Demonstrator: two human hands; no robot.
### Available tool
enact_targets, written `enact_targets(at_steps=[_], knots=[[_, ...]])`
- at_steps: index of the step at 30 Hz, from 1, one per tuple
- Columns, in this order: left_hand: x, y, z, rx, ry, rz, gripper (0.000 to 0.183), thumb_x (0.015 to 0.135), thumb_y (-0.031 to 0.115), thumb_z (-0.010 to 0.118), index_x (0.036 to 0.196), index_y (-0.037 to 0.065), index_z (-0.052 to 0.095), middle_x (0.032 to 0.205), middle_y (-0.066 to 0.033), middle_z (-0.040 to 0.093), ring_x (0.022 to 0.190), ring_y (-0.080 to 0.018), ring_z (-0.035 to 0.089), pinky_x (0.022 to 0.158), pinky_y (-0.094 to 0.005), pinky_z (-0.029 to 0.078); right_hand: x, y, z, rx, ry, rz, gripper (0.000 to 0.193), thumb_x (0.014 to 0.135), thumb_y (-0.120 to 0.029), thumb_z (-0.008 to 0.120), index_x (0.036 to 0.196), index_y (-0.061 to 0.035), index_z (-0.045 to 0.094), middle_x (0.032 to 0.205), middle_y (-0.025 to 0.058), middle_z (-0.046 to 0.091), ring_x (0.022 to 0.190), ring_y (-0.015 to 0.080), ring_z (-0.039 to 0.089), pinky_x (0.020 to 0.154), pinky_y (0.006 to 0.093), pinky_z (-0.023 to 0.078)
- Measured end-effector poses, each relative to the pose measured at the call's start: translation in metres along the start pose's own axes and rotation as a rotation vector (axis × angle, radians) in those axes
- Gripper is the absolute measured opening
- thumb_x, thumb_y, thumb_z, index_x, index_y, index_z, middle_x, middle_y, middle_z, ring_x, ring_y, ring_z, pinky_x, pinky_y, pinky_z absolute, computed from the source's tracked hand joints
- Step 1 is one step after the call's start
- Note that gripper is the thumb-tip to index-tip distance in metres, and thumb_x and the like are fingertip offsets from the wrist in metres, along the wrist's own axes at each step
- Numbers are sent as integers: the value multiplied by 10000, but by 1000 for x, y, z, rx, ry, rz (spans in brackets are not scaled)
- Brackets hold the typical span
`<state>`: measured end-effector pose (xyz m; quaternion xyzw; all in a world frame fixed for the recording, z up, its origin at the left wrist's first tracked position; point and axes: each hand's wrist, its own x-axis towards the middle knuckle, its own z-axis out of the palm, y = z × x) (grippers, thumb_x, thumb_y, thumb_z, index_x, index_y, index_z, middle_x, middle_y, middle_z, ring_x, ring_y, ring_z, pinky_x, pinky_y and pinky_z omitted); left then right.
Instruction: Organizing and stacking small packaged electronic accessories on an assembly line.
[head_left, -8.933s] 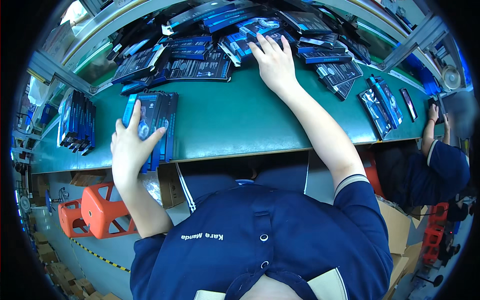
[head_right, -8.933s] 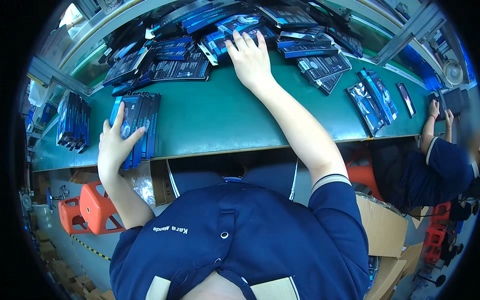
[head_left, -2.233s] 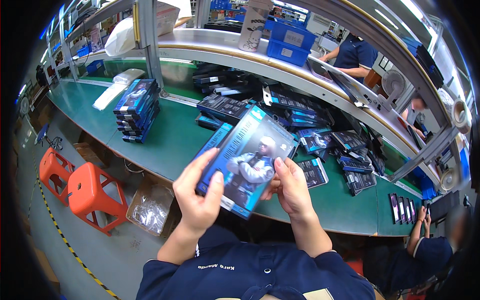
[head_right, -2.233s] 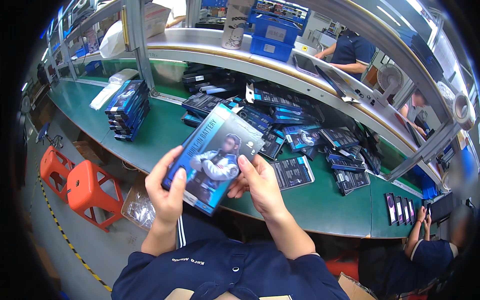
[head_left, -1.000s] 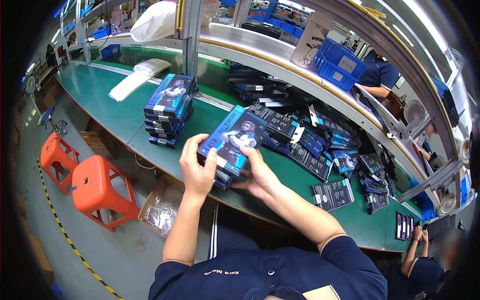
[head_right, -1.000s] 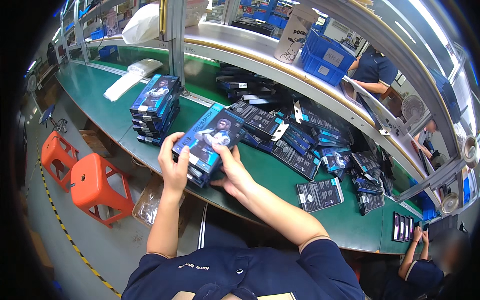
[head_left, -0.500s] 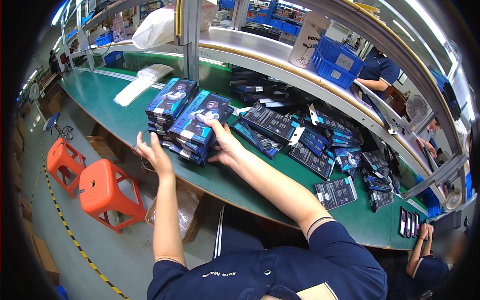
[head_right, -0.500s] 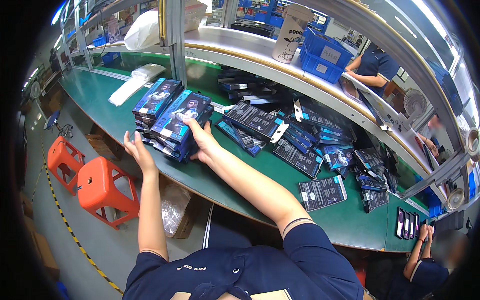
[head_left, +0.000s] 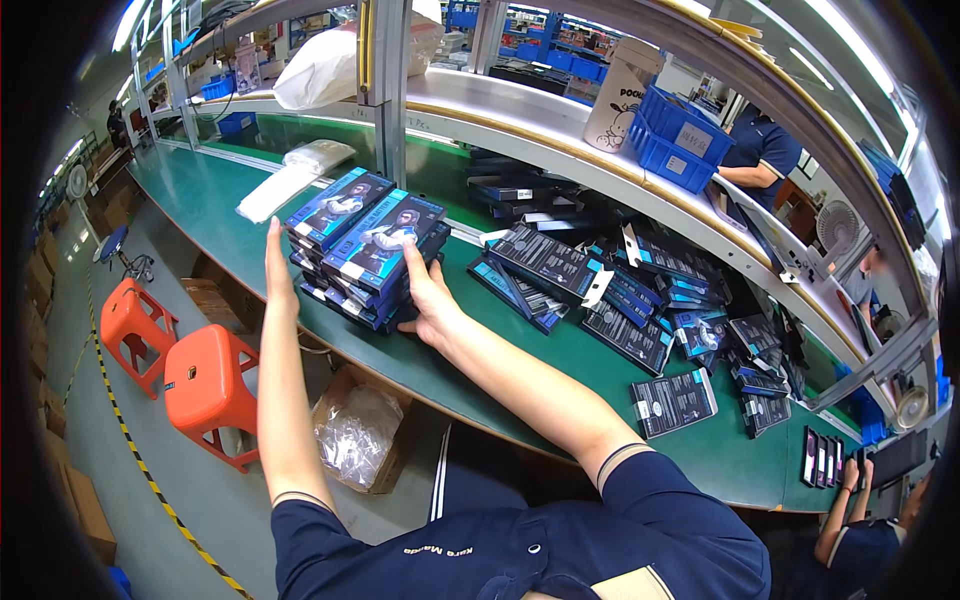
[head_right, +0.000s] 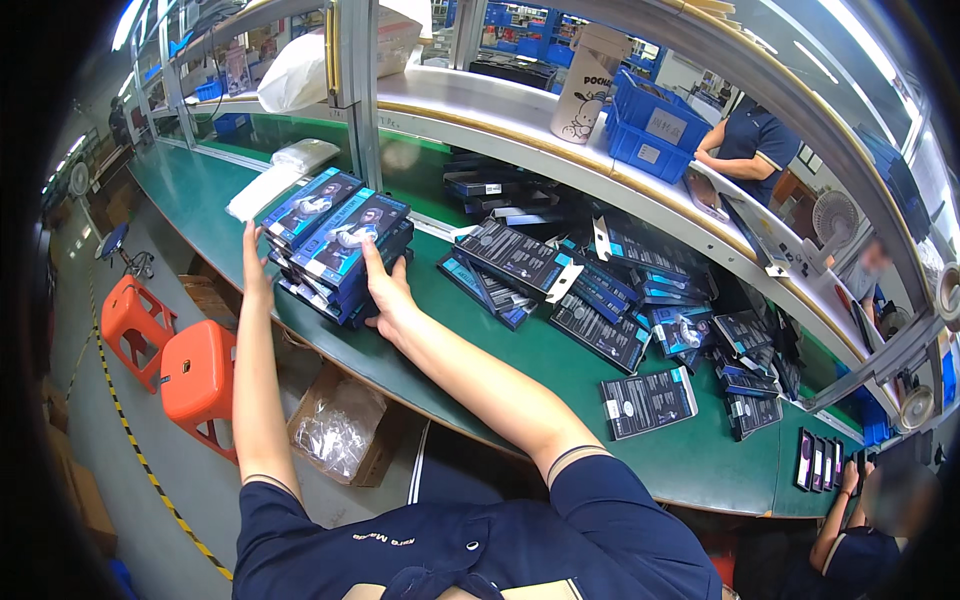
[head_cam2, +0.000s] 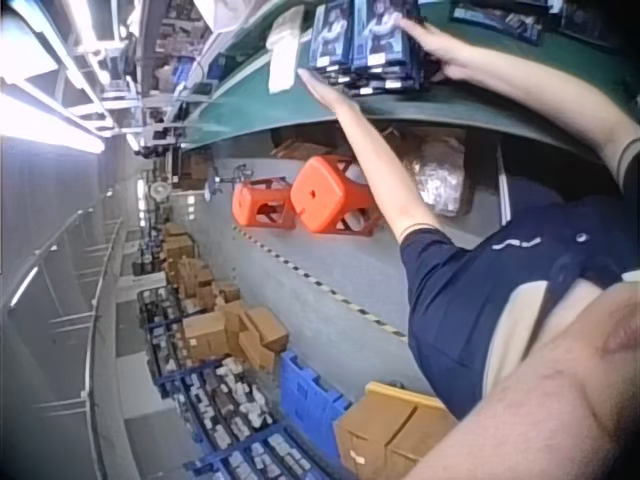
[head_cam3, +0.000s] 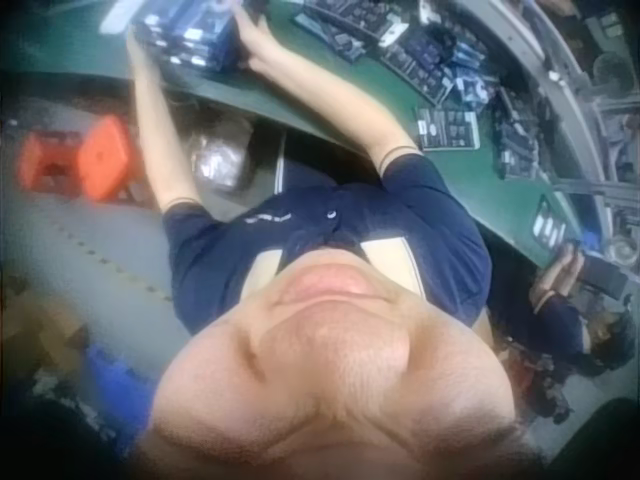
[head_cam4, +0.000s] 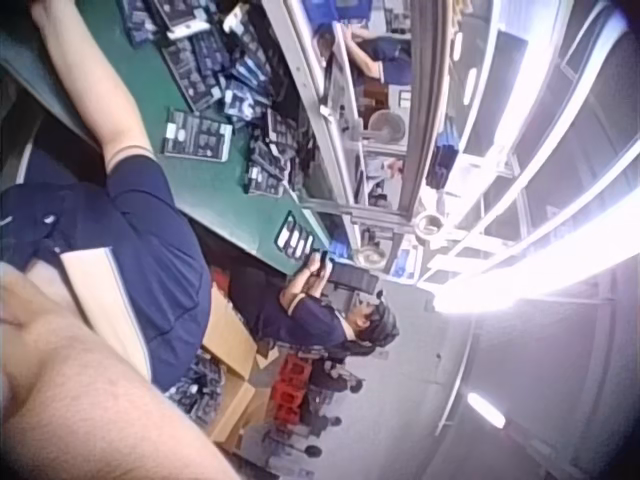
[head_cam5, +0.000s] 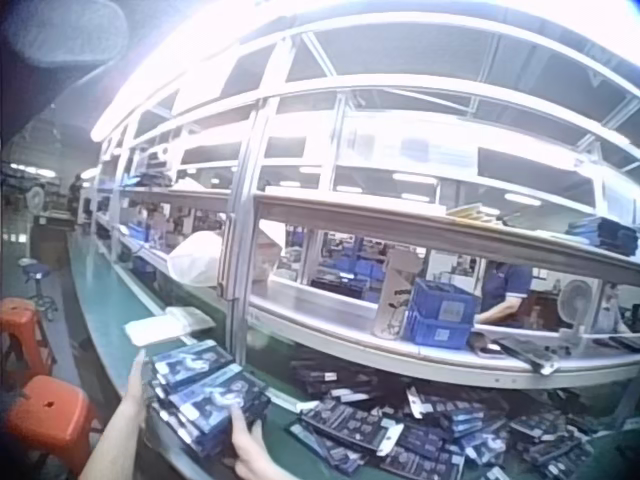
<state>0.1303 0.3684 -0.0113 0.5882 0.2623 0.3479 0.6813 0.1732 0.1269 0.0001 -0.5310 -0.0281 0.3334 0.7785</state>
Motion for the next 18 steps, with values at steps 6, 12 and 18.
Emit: enact_targets(at_steps=[6, 12, 18], knots=[[33, 20, -1, 127, -298, -219, 829, 713, 677, 658, 1290, 89, 562, 1226, -136, 601, 1165, -276, 521, 1027, -535, 278, 18, 32, -4, -66, 104, -316, 1173, 818, -707, 605, 1552, -112, -92, 1604, 192, 13, 1486, 350, 62, 1170, 502, 136], [30, 10, -7, 143, -293, -196, 642, 795, 555, 604, 1245, 100, 557, 1160, -108, 647, 1070, -242, 589, 977, -544, 332, 21, 26, 42, -311, 404, -375, 1034, 884, -694, 484, 1562, -101, -24, 1589, 285, -9, 1458, 486, 75, 1190, 518, 96], [23, 37, -8, 105, -396, -267, 636, 804, 612, 618, 1170, 92, 615, 976, -59, 690, 930, -207, 624, 905, -422, 401, 31, 24, 31, -178, 401, -401, 1025, 891, -706, 458, 1562, -88, -10, 1591, 288, -28, 1478, 455, -4, 1196, 495, 60]])
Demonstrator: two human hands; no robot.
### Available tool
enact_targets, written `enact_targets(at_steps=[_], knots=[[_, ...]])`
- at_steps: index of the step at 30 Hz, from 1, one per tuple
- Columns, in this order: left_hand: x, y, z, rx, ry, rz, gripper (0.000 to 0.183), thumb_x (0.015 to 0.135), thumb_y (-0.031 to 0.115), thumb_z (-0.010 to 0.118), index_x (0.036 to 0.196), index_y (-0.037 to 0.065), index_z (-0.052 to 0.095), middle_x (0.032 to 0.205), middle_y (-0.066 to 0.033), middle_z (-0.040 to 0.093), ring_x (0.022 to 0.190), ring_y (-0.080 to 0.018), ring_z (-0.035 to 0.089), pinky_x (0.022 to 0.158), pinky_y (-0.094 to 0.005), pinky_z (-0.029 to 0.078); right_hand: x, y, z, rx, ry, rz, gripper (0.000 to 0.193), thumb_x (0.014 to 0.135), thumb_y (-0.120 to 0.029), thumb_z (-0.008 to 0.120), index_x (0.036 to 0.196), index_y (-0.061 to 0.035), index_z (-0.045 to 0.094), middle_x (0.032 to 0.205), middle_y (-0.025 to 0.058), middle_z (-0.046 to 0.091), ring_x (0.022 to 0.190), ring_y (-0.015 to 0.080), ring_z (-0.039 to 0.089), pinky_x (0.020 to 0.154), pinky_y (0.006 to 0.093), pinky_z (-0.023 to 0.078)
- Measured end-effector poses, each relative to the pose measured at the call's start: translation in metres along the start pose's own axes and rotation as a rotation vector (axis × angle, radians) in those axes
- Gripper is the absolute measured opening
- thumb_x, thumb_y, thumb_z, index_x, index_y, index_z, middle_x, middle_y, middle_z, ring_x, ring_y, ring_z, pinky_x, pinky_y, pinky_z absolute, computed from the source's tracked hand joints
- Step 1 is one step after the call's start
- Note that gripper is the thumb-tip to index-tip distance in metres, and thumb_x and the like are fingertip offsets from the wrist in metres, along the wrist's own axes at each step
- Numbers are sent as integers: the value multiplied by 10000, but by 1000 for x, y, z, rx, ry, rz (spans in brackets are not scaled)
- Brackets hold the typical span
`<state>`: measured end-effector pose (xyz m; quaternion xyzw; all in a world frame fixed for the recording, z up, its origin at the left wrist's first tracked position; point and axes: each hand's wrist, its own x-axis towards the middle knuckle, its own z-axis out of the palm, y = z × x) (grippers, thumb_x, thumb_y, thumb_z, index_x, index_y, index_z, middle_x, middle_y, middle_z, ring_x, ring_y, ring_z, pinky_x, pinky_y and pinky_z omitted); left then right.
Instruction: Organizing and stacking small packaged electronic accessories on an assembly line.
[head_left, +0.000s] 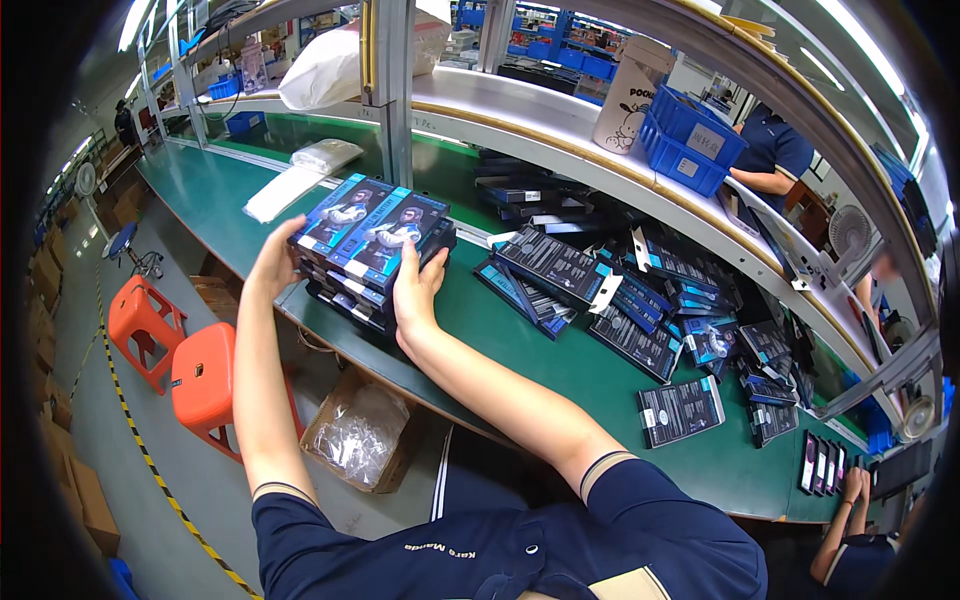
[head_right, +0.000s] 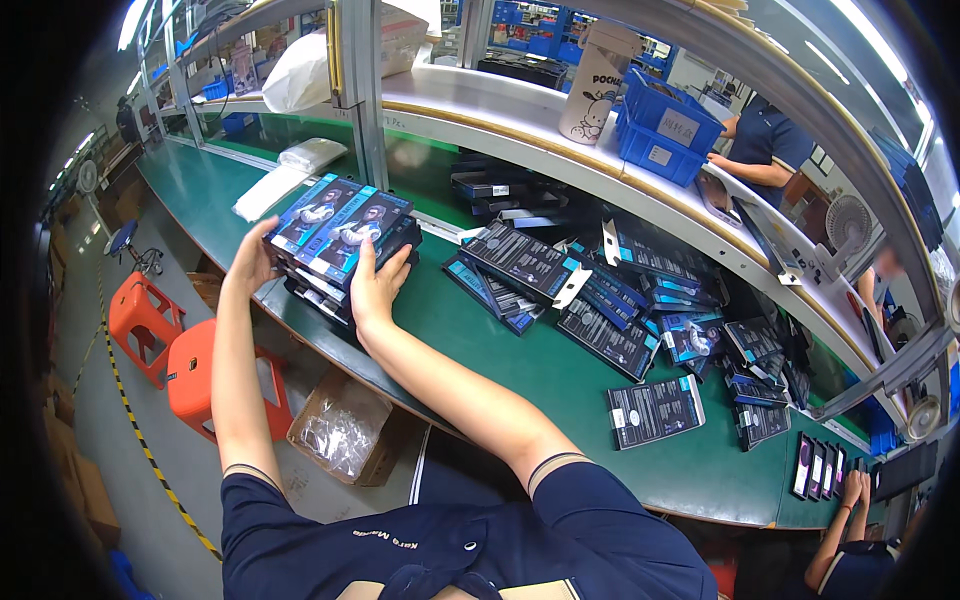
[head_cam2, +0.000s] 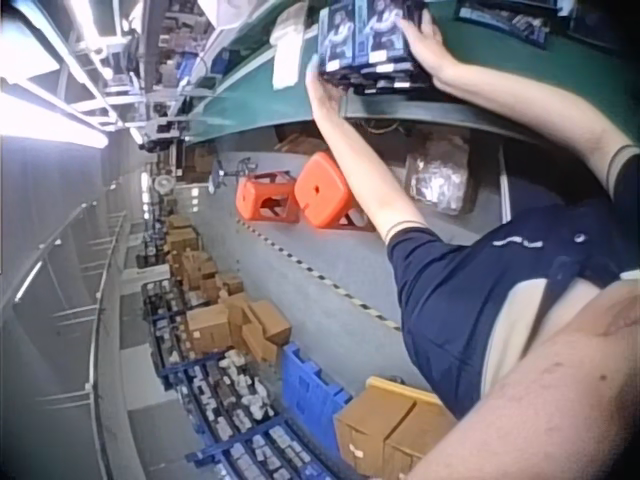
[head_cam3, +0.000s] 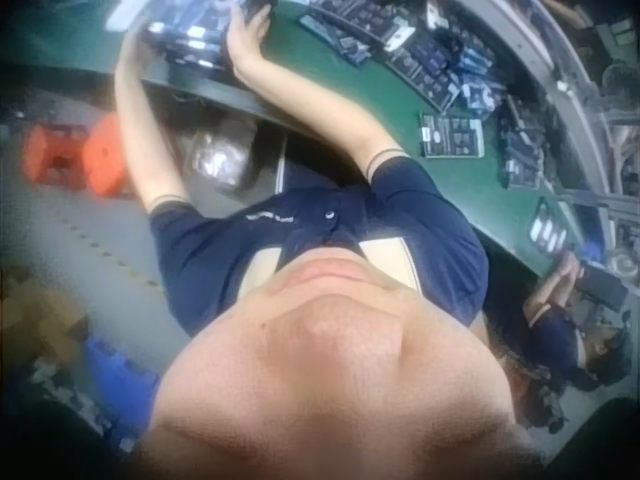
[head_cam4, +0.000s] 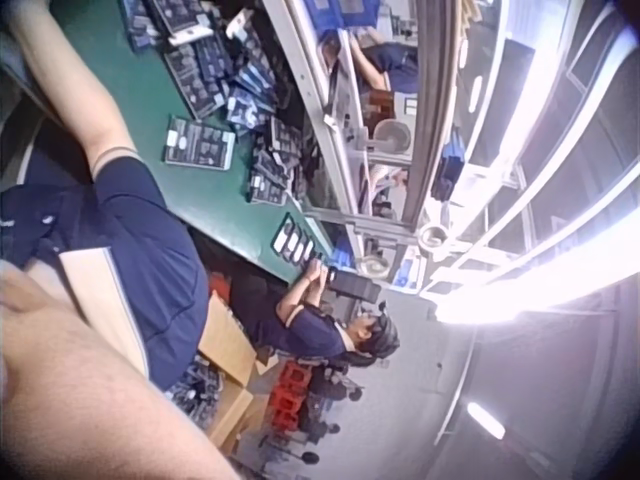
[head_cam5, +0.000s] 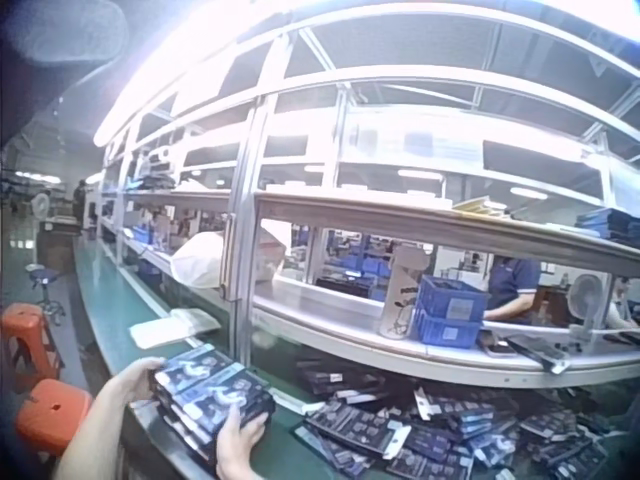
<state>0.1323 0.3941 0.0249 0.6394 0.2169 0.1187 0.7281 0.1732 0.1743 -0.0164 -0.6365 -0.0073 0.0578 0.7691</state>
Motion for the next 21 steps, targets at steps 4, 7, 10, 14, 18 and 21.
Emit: enact_targets(at_steps=[4, 7, 10, 14, 18, 21], knots=[[26, 22, -7, -60, -158, -100, 658, 836, 637, 613, 1173, 73, 624, 1044, -90, 715, 871, -231, 684, 795, -431, 525, 5, 6, -3, -34, 14, -92, 1027, 894, -696, 467, 1560, -60, 12, 1591, 291, -34, 1491, 412, -12, 1200, 462, 51], [53, 21, 14, -173, -192, -264, 491, 823, 510, 701, 1034, 67, 678, 977, -112, 727, 809, -249, 690, 759, -432, 552, 27, 22, -5, -118, 63, -299, 1002, 901, -672, 473, 1562, -69, 22, 1597, 279, -20, 1481, 443, 7, 1193, 504, 53], [64, 17, -6, -117, -238, -313, 450, 804, 400, 710, 1076, 45, 658, 1025, -136, 716, 869, -282, 680, 812, -449, 533, 29, 22, 5, -128, 102, -242, 940, 916, -663, 437, 1569, -107, 54, 1614, 229, 51, 1476, 446, 80, 1178, 550, 91], [48, 17, 0, -147, -248, -304, 497, 792, 400, 715, 1107, 22, 644, 1043, -149, 712, 876, -280, 684, 823, -455, 531, 31, 24, 3, -93, 60, -190, 913, 935, -636, 430, 1569, -100, 49, 1613, 239, 33, 1487, 425, 45, 1178, 549, 82], [51, 13, -8, -167, -203, -287, 510, 781, 387, 721, 1115, 10, 638, 1030, -155, 711, 851, -290, 688, 792, -463, 543, -10, 59, -14, -152, -132, -495, 923, 953, -562, 486, 1554, -47, 11, 1579, 320, -52, 1469, 477, 4, 1184, 529, 63], [51, 14, -6, -152, -248, -267, 515, 781, 383, 720, 1124, 8, 634, 1032, -162, 708, 847, -294, 687, 796, -463, 547, -24, 55, -10, -251, -157, -441, 962, 948, -571, 494, 1550, -59, -54, 1569, 327, -109, 1450, 522, -41, 1178, 543, 63]])
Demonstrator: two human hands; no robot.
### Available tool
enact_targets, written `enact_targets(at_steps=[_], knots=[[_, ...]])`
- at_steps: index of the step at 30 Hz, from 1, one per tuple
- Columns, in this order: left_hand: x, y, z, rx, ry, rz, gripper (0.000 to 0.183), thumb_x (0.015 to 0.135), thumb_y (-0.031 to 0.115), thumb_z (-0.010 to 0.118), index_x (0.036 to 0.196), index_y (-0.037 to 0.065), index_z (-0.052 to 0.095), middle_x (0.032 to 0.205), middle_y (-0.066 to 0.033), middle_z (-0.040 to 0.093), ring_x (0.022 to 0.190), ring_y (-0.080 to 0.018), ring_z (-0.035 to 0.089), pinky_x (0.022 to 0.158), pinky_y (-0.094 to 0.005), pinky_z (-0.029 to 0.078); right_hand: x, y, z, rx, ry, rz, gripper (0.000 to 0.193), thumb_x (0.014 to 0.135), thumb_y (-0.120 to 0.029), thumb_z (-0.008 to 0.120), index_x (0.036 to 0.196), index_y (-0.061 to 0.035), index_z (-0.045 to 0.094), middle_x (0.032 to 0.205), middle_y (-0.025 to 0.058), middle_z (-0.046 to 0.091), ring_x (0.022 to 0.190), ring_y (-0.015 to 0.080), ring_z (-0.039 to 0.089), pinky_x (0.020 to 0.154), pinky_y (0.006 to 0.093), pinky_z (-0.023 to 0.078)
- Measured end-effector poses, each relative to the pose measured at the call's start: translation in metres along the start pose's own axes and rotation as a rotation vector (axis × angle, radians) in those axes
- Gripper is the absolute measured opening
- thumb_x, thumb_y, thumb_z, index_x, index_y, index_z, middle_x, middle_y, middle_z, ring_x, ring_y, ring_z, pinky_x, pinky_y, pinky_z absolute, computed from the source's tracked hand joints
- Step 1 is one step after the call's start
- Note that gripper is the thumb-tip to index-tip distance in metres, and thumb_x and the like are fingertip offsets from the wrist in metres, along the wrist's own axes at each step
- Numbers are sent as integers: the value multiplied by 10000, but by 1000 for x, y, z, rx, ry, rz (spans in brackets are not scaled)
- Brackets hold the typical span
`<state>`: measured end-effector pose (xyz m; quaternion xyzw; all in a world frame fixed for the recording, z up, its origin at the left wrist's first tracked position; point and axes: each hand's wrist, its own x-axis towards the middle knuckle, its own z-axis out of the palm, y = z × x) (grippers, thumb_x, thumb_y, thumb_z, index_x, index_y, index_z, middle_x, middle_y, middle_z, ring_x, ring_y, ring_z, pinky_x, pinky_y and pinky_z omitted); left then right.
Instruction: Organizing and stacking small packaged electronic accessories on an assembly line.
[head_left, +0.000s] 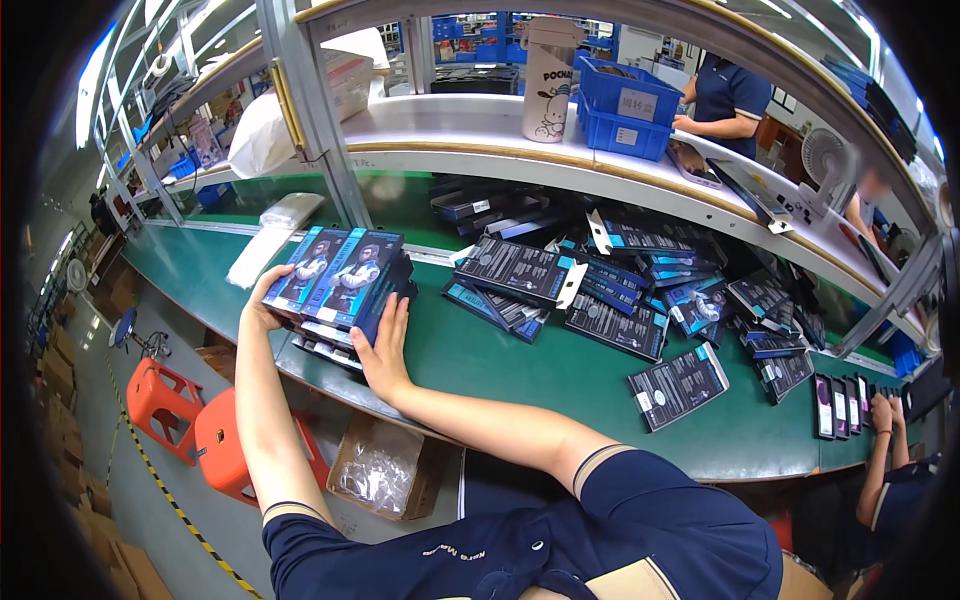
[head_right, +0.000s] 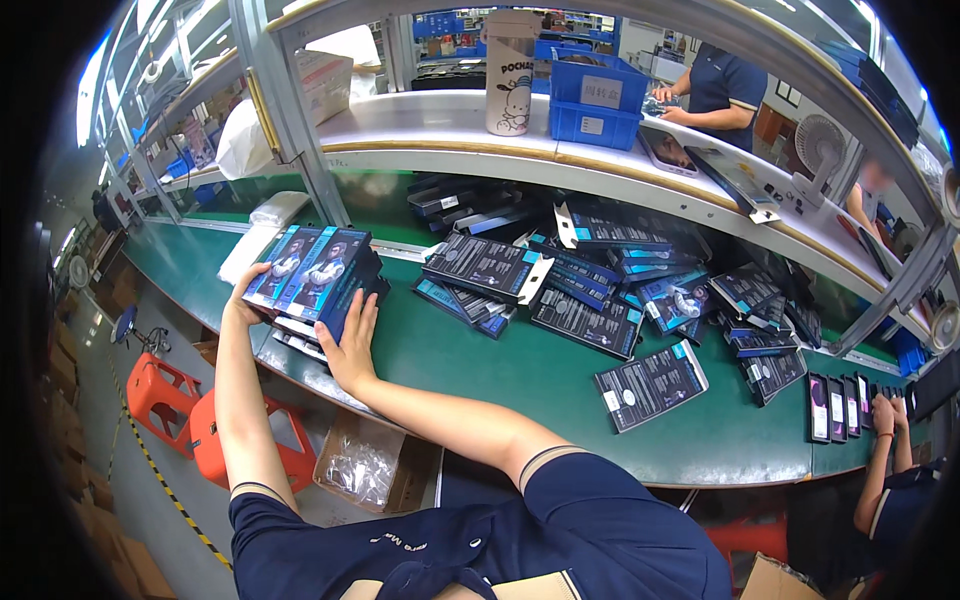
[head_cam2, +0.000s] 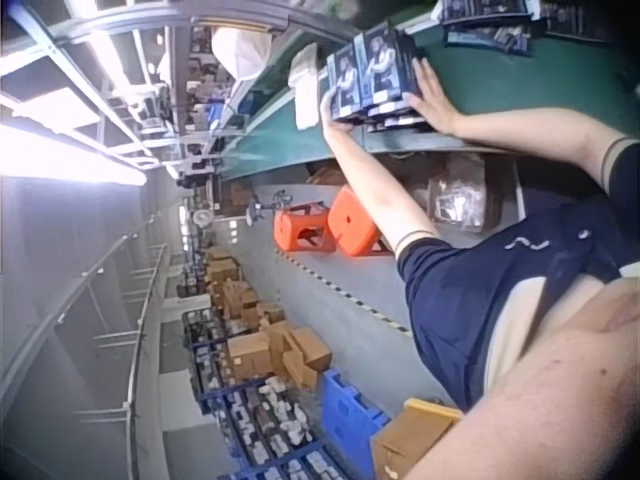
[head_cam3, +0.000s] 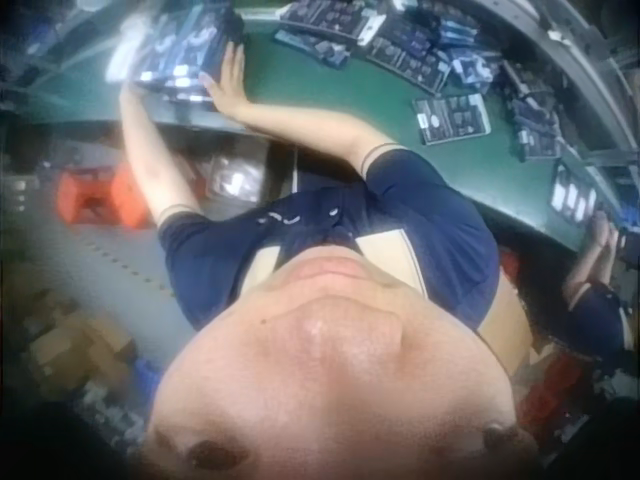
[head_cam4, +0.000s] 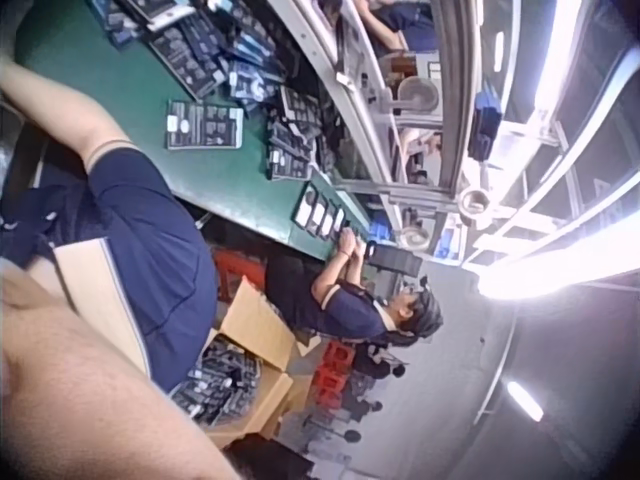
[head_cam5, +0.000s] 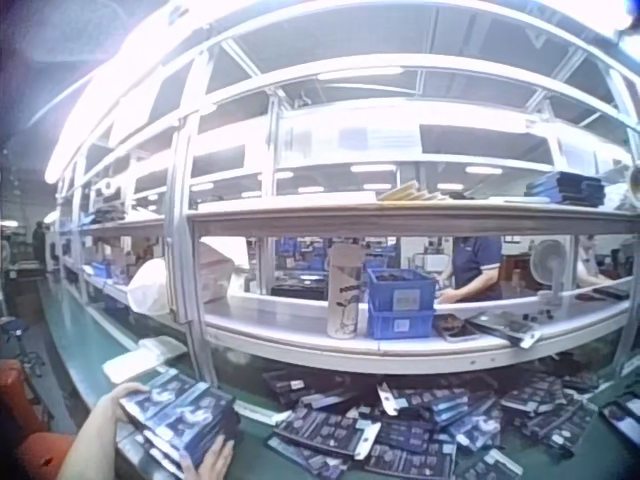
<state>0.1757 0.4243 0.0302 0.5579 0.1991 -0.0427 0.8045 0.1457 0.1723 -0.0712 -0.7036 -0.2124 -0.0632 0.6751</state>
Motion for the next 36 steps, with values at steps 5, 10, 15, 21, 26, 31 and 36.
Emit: enact_targets(at_steps=[5, 10, 15, 21, 26, 31, 36], knots=[[5, 5, 9, 1, 29, -16, 533, 783, 369, 732, 1158, 11, 609, 1047, -171, 703, 876, -294, 691, 806, -475, 548, 9, 14, -12, 18, -74, -27, 1038, 907, -604, 545, 1547, -64, -69, 1561, 333, -132, 1432, 558, -46, 1163, 590, 53], [-17, 14, -27, 115, 102, -67, 562, 761, 353, 763, 1177, 20, 585, 1065, -164, 697, 891, -297, 687, 809, -521, 525, -13, -6, -28, -123, -250, -169, 1205, 780, -567, 727, 1553, -93, -67, 1561, 336, -117, 1424, 579, -15, 1146, 624, 115], [-6, 22, 16, 170, 118, -86, 612, 738, 367, 768, 1199, 18, 567, 1083, -166, 684, 936, -304, 664, 851, -569, 485, 12, 19, -34, -118, -152, -154, 1237, 746, -571, 759, 1558, -97, -46, 1568, 337, -61, 1435, 543, 85, 1165, 545, 188], [-27, 25, 11, 204, 143, -129, 544, 777, 351, 747, 1191, 40, 581, 1109, -154, 681, 956, -304, 655, 878, -584, 464, -5, 1, -52, -156, -338, -183, 1205, 758, -530, 777, 1560, -79, 0, 1579, 319, -35, 1464, 480, 88, 1170, 495, 221], [-52, 61, 69, 1110, 609, 18, 710, 721, 343, 805, 1303, 12, 569, 1222, -167, 652, 1161, -327, 592, 985, -543, 416, -10, -3, -70, -162, -340, -197, 1171, 746, -464, 800, 1564, -93, 49, 1586, 293, 52, 1439, 451, 226, 1158, 427, 287], [-44, 9, 169, 1389, 580, 1267, 380, 752, 217, 759, 1078, 41, 669, 1165, -166, 638, 1163, -347, 550, 1016, -424, 422, -42, 2, -129, -315, -609, -336, 883, 810, -387, 737, 1485, -13, 308, 1519, 264, 304, 1401, 405, 325, 1155, 429, 299], [-78, -95, 325, 1012, -113, 1598, 144, 743, 103, 750, 852, 43, 677, 1049, -140, 636, 1126, -350, 557, 986, -445, 423, -75, -7, -185, -459, -818, -395, 632, 839, -346, 700, 1342, -3, 530, 1462, 207, 436, 1365, 371, 397, 1154, 435, 303]])
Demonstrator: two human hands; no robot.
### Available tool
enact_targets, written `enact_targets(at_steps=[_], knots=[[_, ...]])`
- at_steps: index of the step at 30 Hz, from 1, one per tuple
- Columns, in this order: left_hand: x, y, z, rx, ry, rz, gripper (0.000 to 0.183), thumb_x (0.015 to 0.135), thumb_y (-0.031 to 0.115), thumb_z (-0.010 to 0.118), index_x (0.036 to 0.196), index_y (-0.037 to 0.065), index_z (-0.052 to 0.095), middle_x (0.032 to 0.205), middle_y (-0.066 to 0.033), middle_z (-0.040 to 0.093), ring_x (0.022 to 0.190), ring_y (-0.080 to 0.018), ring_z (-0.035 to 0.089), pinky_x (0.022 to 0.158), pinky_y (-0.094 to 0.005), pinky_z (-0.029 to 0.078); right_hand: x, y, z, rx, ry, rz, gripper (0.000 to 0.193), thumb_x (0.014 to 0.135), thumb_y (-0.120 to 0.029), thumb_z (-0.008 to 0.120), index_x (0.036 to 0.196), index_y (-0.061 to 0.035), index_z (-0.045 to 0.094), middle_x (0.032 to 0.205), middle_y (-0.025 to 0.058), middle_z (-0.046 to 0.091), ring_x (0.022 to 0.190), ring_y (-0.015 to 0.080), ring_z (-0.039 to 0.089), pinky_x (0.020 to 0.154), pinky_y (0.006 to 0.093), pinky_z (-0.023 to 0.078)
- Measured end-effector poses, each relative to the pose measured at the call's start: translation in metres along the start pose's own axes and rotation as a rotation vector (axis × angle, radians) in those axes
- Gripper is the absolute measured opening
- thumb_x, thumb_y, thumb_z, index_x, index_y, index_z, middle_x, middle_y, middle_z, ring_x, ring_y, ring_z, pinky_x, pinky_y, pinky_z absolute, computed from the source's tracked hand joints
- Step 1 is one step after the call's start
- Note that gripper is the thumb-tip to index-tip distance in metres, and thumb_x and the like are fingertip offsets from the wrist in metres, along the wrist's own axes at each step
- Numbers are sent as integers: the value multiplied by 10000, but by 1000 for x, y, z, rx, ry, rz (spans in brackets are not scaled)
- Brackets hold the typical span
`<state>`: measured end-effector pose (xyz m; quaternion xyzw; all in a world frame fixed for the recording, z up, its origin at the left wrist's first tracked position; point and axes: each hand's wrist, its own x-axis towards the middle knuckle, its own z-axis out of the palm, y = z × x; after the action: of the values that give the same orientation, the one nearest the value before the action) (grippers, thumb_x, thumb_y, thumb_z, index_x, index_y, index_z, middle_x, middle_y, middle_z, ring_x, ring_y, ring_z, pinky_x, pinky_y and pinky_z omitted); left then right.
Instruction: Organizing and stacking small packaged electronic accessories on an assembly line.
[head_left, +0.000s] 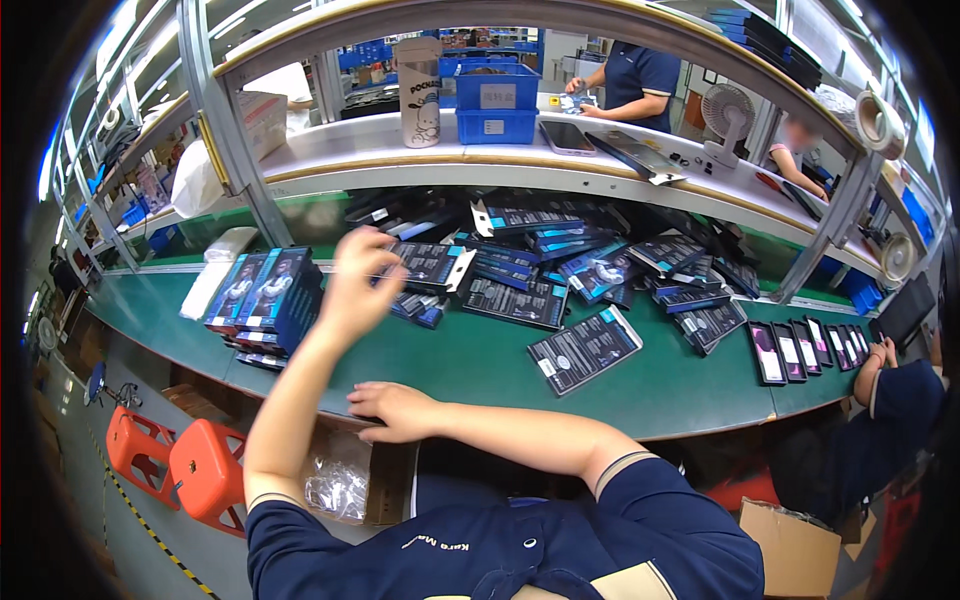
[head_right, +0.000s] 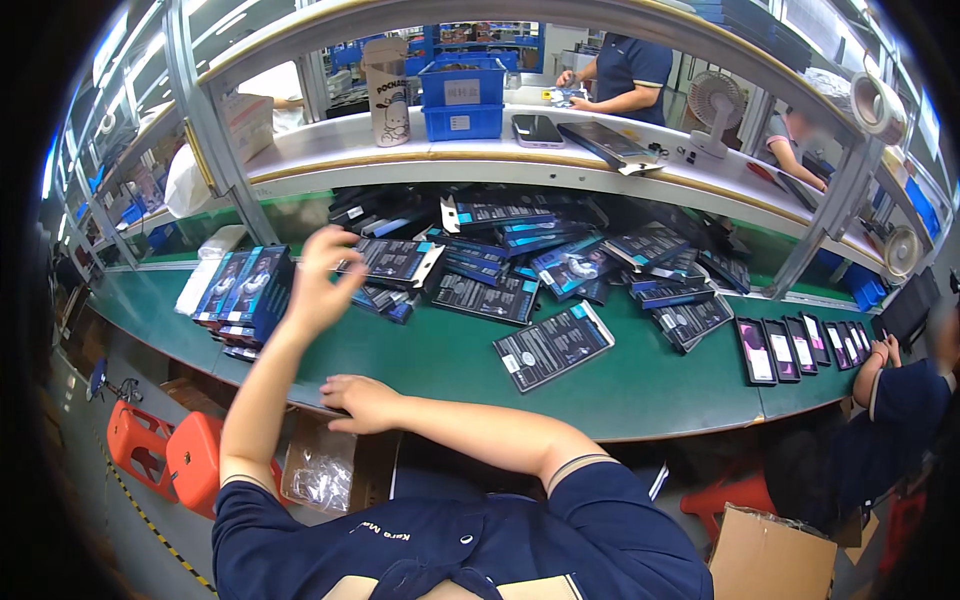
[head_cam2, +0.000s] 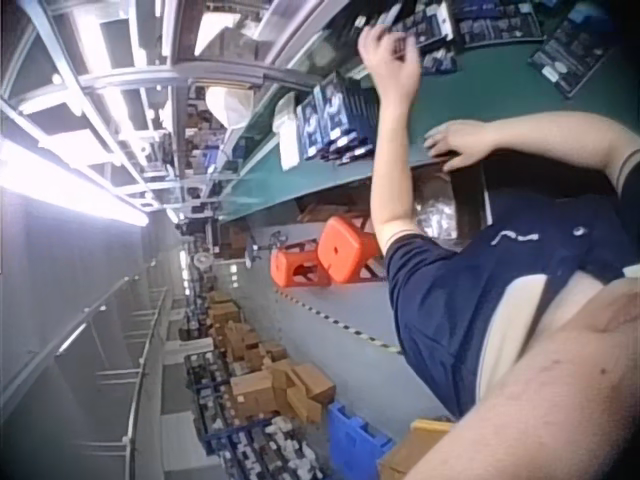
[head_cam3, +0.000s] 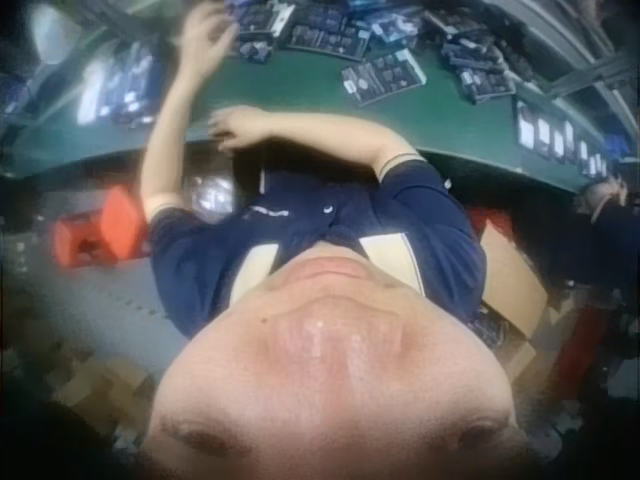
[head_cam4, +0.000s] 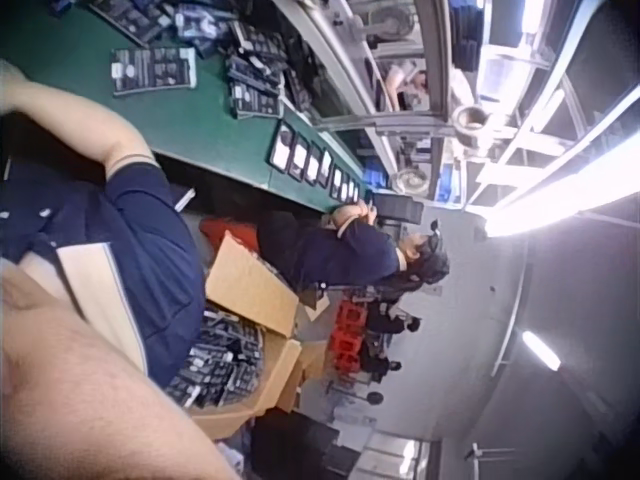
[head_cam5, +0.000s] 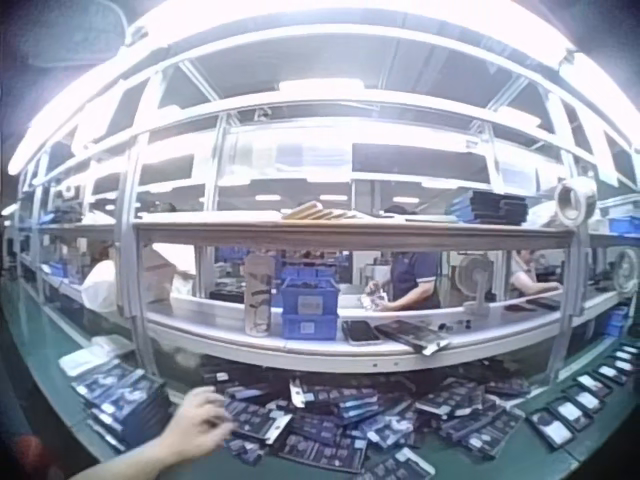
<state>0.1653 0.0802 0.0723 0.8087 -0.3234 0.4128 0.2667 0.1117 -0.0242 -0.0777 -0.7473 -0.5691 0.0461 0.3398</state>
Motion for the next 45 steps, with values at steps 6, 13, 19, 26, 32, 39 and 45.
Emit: enact_targets(at_steps=[6, 13, 19, 26, 32, 39, 45], knots=[[-16, 108, 111, -482, -234, 380, 208, 754, 114, 764, 643, 31, 609, 785, -87, 613, 846, -299, 622, 741, -400, 497, -95, -36, -46, -200, -114, -198, 628, 767, -312, 744, 1294, -15, 576, 1416, 183, 476, 1346, 347, 419, 1136, 451, 334], [-6, 165, 188, -552, -732, 416, 372, 840, 305, 713, 1094, 40, 655, 1249, -170, 557, 1182, -355, 537, 997, -447, 442, -154, -40, -75, -183, -166, -183, 637, 754, -287, 756, 1296, -10, 567, 1396, 179, 495, 1313, 357, 450, 1107, 456, 361], [-19, 172, 224, -446, -790, 367, 434, 885, 342, 658, 1221, 68, 632, 1431, -183, 446, 1386, -391, 349, 1147, -498, 290, -165, -33, -75, -117, -46, -233, 576, 751, -248, 749, 1258, -24, 591, 1260, 157, 602, 1220, 349, 537, 1067, 465, 394], [-20, 170, 221, -454, -839, 356, 437, 907, 357, 626, 1238, 72, 626, 1468, -164, 408, 1402, -388, 326, 1165, -503, 258, -168, -30, -70, -43, -26, -206, 516, 729, -243, 762, 1171, -14, 627, 1203, 161, 614, 1172, 362, 557, 1030, 470, 421], [-20, 168, 217, -446, -842, 366, 432, 913, 356, 617, 1238, 72, 625, 1468, -158, 411, 1406, -377, 324, 1168, -500, 258, -167, -28, -70, -77, -23, -196, 470, 737, -227, 748, 1142, -16, 636, 1169, 156, 616, 1125, 358, 576, 980, 469, 458], [-21, 163, 219, -486, -846, 356, 436, 906, 355, 635, 1250, 88, 625, 1487, -155, 403, 1415, -381, 315, 1164, -516, 254, -163, -31, -70, -117, 29, -219, 364, 780, -183, 708, 1093, -9, 643, 1089, 149, 642, 1057, 337, 612, 928, 452, 486], [-28, 165, 218, -468, -811, 353, 415, 906, 346, 630, 1225, 81, 637, 1467, -157, 431, 1404, -367, 342, 1164, -499, 259, -204, -56, -40, -162, 563, -54, 219, 808, -84, 718, 1011, -10, 681, 963, 124, 697, 885, 272, 687, 767, 367, 550]])
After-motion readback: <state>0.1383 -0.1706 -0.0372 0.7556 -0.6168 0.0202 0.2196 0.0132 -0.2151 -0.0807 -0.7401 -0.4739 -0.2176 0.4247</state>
